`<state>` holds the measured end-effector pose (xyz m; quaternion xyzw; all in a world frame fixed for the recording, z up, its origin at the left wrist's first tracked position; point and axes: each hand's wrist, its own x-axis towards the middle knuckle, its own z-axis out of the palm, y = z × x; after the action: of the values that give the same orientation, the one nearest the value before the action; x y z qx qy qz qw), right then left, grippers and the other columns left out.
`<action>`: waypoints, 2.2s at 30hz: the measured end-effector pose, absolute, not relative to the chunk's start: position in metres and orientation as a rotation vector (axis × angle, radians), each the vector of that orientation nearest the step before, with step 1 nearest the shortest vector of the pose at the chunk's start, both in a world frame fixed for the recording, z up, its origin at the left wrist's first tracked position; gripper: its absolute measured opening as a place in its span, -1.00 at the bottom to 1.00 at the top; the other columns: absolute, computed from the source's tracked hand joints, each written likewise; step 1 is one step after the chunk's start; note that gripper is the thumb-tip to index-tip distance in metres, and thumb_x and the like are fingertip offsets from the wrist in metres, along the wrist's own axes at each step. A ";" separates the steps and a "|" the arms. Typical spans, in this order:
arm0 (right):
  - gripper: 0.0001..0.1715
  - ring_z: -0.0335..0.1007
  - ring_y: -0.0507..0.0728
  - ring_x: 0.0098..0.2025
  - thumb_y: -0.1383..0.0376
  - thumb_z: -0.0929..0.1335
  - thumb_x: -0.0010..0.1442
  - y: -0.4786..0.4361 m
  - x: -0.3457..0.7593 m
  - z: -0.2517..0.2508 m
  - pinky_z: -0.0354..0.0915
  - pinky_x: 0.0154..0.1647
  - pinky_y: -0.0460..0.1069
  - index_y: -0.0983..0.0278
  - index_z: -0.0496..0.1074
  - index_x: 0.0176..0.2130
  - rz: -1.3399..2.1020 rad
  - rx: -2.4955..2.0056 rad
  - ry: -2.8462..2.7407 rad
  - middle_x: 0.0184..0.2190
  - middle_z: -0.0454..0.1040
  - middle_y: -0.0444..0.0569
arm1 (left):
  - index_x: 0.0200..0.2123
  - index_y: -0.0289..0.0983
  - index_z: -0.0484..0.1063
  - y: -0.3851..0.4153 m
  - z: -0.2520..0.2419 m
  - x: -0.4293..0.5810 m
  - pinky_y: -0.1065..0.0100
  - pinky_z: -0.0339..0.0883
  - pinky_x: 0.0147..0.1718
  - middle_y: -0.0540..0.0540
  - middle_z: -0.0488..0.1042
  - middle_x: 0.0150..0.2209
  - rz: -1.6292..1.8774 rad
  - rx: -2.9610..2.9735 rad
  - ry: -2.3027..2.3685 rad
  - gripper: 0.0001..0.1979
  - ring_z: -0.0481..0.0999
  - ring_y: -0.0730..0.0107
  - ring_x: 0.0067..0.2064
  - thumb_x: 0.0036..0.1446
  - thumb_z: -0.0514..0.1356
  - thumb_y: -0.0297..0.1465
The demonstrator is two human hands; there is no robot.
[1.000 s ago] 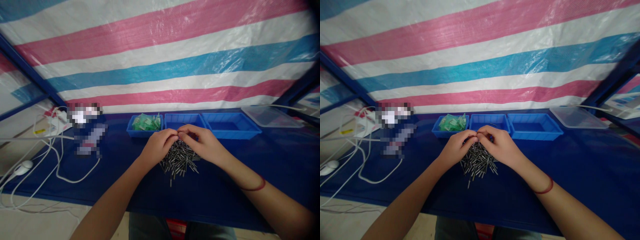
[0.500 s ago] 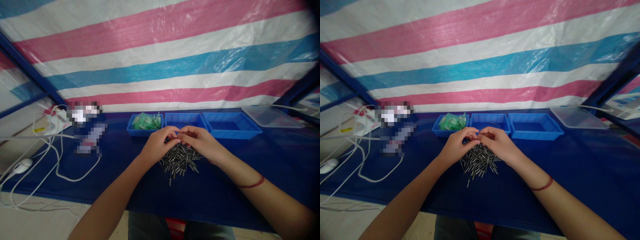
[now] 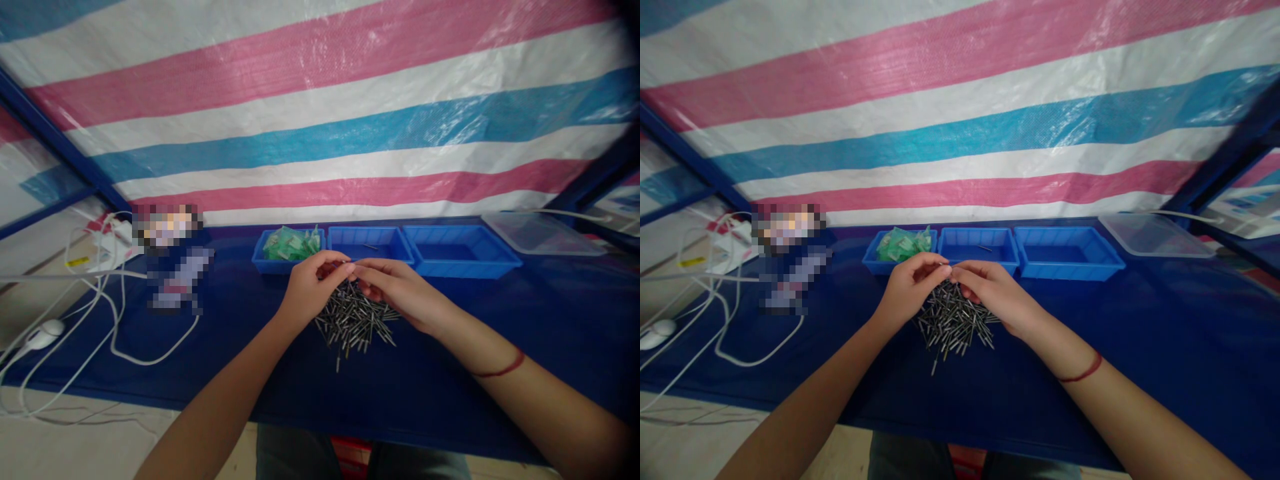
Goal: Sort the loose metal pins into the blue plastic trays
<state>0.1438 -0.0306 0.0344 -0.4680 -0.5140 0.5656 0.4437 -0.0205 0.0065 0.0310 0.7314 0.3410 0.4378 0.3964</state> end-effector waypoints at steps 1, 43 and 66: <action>-0.69 0.07 -0.03 -0.54 0.09 0.35 0.12 -0.031 0.144 0.034 -0.03 -0.53 -0.06 0.31 0.42 -0.36 1.407 -1.161 -1.287 -0.59 0.21 -0.19 | -0.27 -0.27 0.46 0.007 0.030 -0.020 0.35 0.41 -0.26 -0.03 0.55 -0.38 1.114 1.839 0.868 -0.83 0.54 0.42 -0.33 0.12 0.23 -0.30; -0.62 0.30 0.28 -0.09 0.18 0.28 0.18 -0.021 0.163 0.029 0.25 -0.10 0.18 0.27 0.37 -0.03 -0.215 -1.448 -1.692 -0.11 0.31 0.14 | -0.21 -0.22 0.50 0.004 0.043 -0.034 0.26 0.28 -0.10 -0.08 0.45 -0.25 0.483 2.715 0.802 -0.82 0.42 0.32 -0.20 0.14 0.14 -0.41; -0.75 0.32 0.27 -0.06 0.26 0.29 0.19 -0.036 0.153 0.035 0.26 -0.10 0.17 0.27 0.41 -0.12 -0.034 -1.371 -1.942 -0.12 0.42 0.09 | -0.22 -0.25 0.45 -0.003 0.027 -0.021 0.28 0.24 -0.26 -0.10 0.38 -0.22 0.306 2.873 1.004 -0.79 0.34 0.28 -0.20 0.25 0.05 -0.30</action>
<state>0.1525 -0.0363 0.0348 -0.5349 -0.7581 -0.0134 0.3728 -0.0208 -0.0032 0.0271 0.9384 0.3280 0.1000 0.0415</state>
